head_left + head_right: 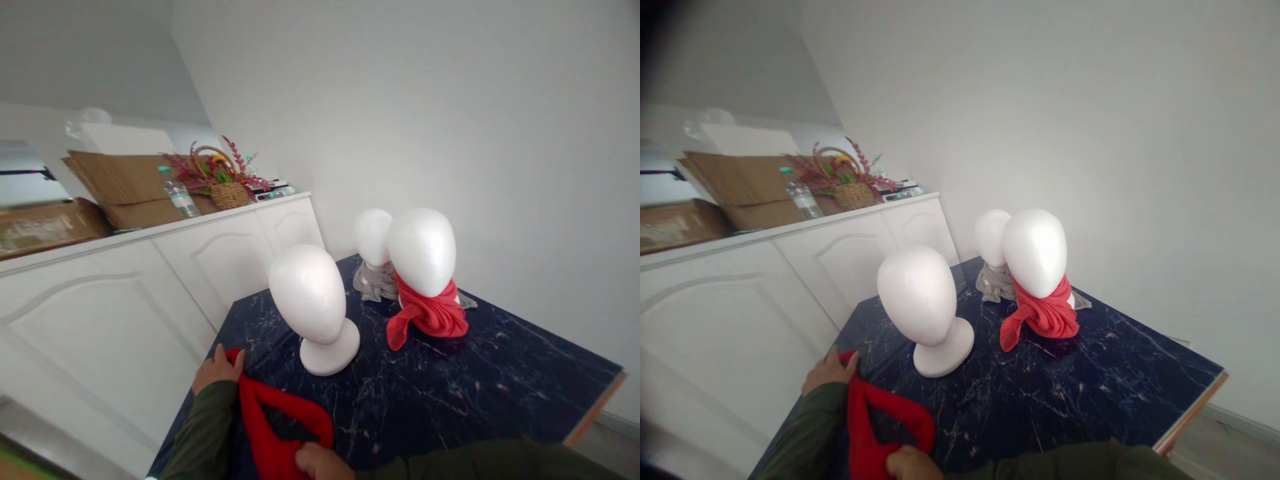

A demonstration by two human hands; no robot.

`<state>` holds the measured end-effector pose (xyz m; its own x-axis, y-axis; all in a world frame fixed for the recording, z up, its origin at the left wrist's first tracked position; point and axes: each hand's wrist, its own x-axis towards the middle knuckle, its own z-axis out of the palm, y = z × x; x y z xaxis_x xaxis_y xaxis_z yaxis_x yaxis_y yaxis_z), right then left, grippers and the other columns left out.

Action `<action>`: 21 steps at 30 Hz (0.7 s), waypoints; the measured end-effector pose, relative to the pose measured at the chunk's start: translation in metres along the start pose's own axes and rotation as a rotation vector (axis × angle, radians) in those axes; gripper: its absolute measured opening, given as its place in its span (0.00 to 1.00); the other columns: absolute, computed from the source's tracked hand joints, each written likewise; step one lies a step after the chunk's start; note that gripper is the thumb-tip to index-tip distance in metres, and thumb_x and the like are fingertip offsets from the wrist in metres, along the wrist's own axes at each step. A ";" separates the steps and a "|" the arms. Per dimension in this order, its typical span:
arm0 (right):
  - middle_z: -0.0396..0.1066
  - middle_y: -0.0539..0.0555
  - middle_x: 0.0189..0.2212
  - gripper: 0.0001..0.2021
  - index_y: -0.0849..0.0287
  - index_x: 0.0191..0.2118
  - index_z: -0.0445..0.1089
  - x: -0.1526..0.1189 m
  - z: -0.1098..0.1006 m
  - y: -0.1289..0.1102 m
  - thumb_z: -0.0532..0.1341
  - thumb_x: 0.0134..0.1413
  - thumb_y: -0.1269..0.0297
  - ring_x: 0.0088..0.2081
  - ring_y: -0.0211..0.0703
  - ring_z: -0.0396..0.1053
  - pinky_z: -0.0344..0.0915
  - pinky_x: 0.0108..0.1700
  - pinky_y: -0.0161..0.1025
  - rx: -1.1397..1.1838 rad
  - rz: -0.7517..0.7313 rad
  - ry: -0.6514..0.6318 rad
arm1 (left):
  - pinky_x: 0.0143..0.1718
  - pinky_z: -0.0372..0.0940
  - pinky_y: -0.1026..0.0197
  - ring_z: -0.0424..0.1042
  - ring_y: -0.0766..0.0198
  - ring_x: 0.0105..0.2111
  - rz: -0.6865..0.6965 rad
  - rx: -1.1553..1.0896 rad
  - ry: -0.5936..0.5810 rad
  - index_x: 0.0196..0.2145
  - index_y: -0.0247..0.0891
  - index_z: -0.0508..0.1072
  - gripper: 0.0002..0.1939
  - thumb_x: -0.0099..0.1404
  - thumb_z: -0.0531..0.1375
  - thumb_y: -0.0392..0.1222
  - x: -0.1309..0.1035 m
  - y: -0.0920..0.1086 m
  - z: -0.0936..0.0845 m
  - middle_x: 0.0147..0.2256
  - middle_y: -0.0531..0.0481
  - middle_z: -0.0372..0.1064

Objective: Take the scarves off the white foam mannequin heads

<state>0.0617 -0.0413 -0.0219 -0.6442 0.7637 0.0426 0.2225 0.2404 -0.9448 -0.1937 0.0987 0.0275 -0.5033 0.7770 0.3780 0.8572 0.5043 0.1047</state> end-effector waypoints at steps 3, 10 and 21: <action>0.64 0.53 0.33 0.14 0.62 0.30 0.67 0.001 -0.005 -0.005 0.51 0.33 0.77 0.37 0.40 0.61 0.56 0.39 0.33 -0.003 -0.051 0.169 | 0.39 0.57 0.46 0.63 0.40 0.43 -0.057 0.073 -0.102 0.51 0.30 0.60 0.41 0.51 0.42 0.66 -0.025 0.016 -0.011 0.42 0.30 0.62; 0.66 0.53 0.28 0.11 0.63 0.26 0.68 -0.015 -0.007 -0.019 0.51 0.32 0.75 0.33 0.39 0.63 0.58 0.37 0.33 0.031 -0.155 0.236 | 0.49 0.51 0.44 0.55 0.39 0.52 0.324 0.056 -0.248 0.52 0.26 0.59 0.34 0.55 0.49 0.55 -0.088 0.049 0.022 0.55 0.27 0.48; 0.68 0.51 0.33 0.11 0.58 0.32 0.69 -0.001 -0.003 0.001 0.55 0.38 0.70 0.38 0.37 0.64 0.59 0.37 0.30 -0.106 -0.437 -0.193 | 0.51 0.55 0.54 0.54 0.57 0.54 0.417 0.009 -0.133 0.53 0.30 0.59 0.23 0.61 0.46 0.40 -0.001 0.021 0.024 0.55 0.38 0.54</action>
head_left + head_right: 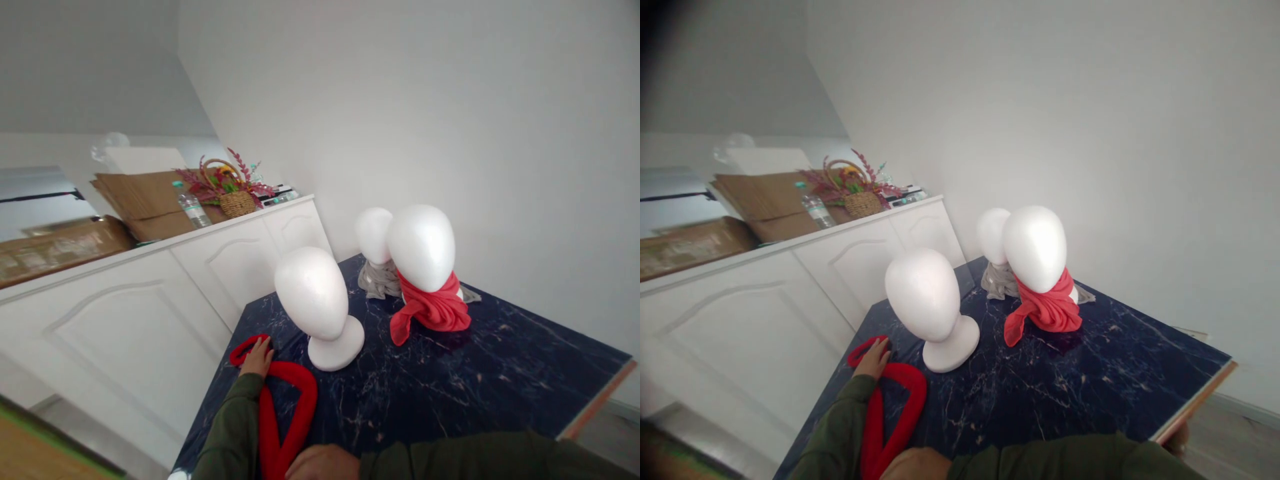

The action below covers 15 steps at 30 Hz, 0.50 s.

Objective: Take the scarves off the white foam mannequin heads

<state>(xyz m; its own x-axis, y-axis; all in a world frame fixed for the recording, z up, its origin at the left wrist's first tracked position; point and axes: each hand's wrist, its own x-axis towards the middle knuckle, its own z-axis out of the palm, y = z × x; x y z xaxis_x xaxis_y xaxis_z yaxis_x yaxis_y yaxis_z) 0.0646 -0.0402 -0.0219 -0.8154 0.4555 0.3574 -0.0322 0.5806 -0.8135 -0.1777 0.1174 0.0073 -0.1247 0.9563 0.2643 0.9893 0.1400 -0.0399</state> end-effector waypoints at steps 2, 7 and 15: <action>0.64 0.49 0.26 0.08 0.58 0.27 0.64 0.002 -0.011 -0.002 0.52 0.35 0.74 0.32 0.36 0.63 0.59 0.34 0.31 -0.059 0.039 0.350 | 0.52 0.53 0.56 0.53 0.56 0.55 -0.019 -0.006 0.088 0.53 0.27 0.58 0.24 0.61 0.46 0.42 0.005 -0.001 -0.002 0.55 0.36 0.53; 0.55 0.49 0.25 0.11 0.57 0.29 0.54 0.004 -0.069 0.006 0.46 0.34 0.76 0.28 0.37 0.57 0.58 0.33 0.36 -0.177 0.232 1.286 | 0.47 0.59 0.53 0.64 0.52 0.47 -0.181 -0.050 0.185 0.48 0.32 0.64 0.26 0.60 0.43 0.51 -0.002 -0.008 -0.015 0.47 0.38 0.64; 0.51 0.64 0.52 0.34 0.68 0.53 0.48 0.015 -0.110 0.051 0.51 0.32 0.71 0.55 0.51 0.46 0.43 0.57 0.47 -0.334 0.380 1.142 | 0.48 0.58 0.58 0.65 0.58 0.47 -0.085 -0.148 -0.012 0.50 0.31 0.63 0.22 0.57 0.50 0.38 -0.014 0.010 0.005 0.48 0.41 0.65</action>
<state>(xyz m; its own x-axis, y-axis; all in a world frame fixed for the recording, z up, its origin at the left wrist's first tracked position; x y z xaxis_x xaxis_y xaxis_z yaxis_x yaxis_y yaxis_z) 0.1145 0.0703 -0.0078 0.2315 0.8597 0.4553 0.3799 0.3509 -0.8559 -0.1667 0.1063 -0.0014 -0.2086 0.9458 0.2489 0.9753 0.1822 0.1251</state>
